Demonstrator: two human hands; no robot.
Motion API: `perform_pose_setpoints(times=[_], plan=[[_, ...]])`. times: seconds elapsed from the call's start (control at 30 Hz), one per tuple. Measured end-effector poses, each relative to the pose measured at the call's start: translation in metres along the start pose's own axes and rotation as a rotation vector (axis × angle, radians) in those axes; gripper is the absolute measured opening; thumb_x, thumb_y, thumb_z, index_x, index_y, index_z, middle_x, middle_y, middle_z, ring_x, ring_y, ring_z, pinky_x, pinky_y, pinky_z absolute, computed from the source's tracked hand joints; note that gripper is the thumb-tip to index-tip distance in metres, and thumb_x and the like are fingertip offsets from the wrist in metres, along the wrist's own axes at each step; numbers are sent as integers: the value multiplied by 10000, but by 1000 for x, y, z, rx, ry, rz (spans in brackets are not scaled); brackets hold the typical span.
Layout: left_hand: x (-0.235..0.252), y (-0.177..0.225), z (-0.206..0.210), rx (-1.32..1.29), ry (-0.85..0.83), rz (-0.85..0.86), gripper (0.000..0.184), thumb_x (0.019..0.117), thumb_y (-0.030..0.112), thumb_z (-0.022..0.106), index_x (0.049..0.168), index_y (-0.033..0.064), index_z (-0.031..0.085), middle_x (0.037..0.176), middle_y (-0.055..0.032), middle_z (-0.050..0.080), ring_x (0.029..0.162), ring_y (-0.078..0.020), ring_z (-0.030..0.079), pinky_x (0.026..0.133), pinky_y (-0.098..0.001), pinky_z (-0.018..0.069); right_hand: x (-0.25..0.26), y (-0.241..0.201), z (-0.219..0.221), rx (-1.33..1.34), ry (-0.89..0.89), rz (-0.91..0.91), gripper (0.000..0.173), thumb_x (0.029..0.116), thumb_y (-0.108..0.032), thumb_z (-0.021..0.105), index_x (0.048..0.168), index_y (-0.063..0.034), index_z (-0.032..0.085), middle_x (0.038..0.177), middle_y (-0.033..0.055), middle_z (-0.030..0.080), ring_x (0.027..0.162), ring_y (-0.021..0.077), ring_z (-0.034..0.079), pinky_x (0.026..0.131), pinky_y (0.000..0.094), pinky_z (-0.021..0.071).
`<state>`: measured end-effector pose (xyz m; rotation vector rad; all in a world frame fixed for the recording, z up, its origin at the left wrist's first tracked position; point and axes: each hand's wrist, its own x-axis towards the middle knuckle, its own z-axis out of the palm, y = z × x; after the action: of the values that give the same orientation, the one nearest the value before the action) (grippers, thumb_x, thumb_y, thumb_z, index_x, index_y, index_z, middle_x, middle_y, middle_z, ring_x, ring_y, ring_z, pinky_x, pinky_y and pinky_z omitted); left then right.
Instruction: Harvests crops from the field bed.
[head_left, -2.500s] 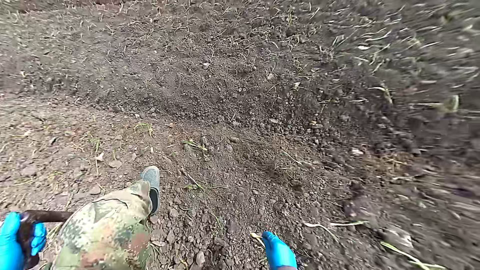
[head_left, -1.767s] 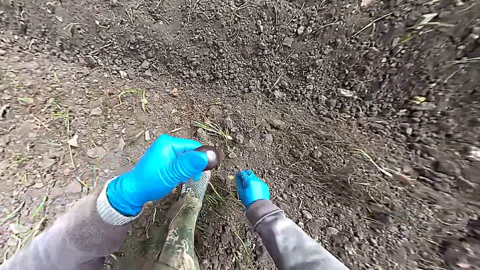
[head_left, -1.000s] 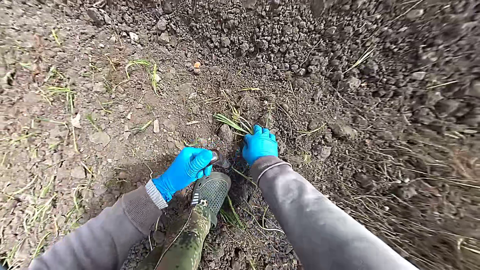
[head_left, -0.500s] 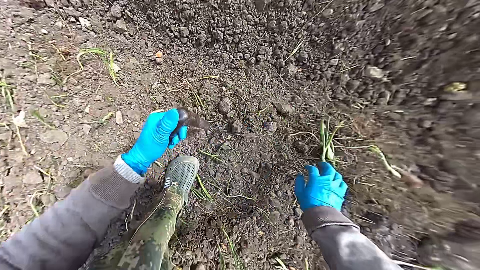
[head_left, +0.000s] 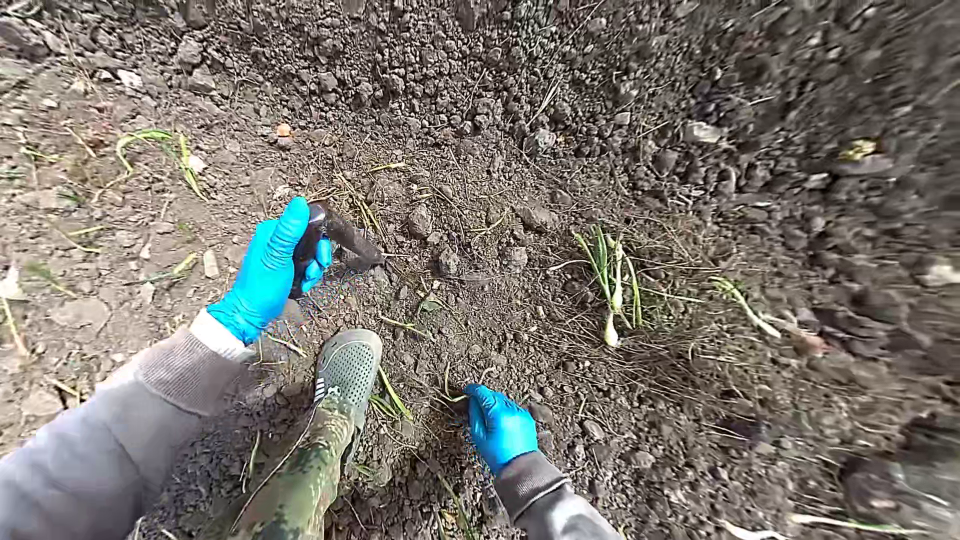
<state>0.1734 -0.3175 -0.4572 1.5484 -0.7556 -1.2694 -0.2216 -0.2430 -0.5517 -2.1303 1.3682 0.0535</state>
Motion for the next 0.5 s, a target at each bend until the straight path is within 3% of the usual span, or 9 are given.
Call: perform_pose_setpoints(times=[0.07, 0.13, 0.2, 0.23, 0.3, 0.4, 0.5], plan=[[-4, 33, -2, -64, -25, 87, 592, 1024, 672, 274, 856, 206, 597, 580, 61, 569, 445, -52, 509, 422, -191, 449, 18, 0, -9, 42, 18, -75, 334, 999, -312, 551, 1086, -97, 792, 1047, 93, 791, 980, 279, 771, 835, 513, 626], [-3, 71, 5, -59, -70, 143, 624, 1026, 682, 211, 865, 212, 588, 580, 57, 574, 448, -59, 529, 418, -194, 466, 45, -9, -17, 14, 16, -70, 262, 985, -212, 587, 1104, -75, 776, 999, 130, 782, 945, 325, 765, 822, 546, 617], [9, 91, 17, 20, -114, 130, 617, 1066, 599, 178, 814, 192, 567, 573, 44, 584, 429, -52, 524, 387, -187, 456, 82, -28, -30, -41, -72, 19, 335, 1012, -127, 559, 1323, -67, 667, 956, 195, 759, 895, 404, 749, 776, 594, 588], [19, 86, 23, 94, -133, 107, 605, 1084, 550, 213, 762, 179, 565, 559, 42, 582, 415, -46, 508, 375, -190, 436, 100, -38, -35, -65, -85, 40, 357, 1027, -122, 545, 1372, -67, 621, 934, 212, 751, 875, 425, 745, 748, 605, 582], [37, 39, 35, 269, -146, 38, 594, 1087, 491, 350, 661, 150, 583, 533, 50, 556, 411, -40, 472, 384, -223, 393, 133, -56, -42, -67, -55, 14, 292, 1042, -120, 534, 1305, -52, 643, 958, 215, 750, 890, 428, 745, 746, 611, 581], [42, -39, 32, 392, -160, -8, 541, 1039, 501, 493, 738, 90, 674, 593, 61, 552, 507, -34, 477, 516, -256, 424, 181, -81, -42, 25, -11, -26, 253, 1057, -111, 523, 1220, -51, 707, 1114, 206, 748, 1025, 414, 732, 854, 629, 570], [31, -42, 22, 217, -142, -54, 500, 1045, 462, 481, 711, 113, 608, 565, 82, 518, 467, 1, 437, 459, -190, 374, 220, -102, -22, 78, -29, -71, 256, 1053, -72, 513, 1208, -52, 716, 1158, 212, 731, 1060, 416, 719, 873, 628, 563]])
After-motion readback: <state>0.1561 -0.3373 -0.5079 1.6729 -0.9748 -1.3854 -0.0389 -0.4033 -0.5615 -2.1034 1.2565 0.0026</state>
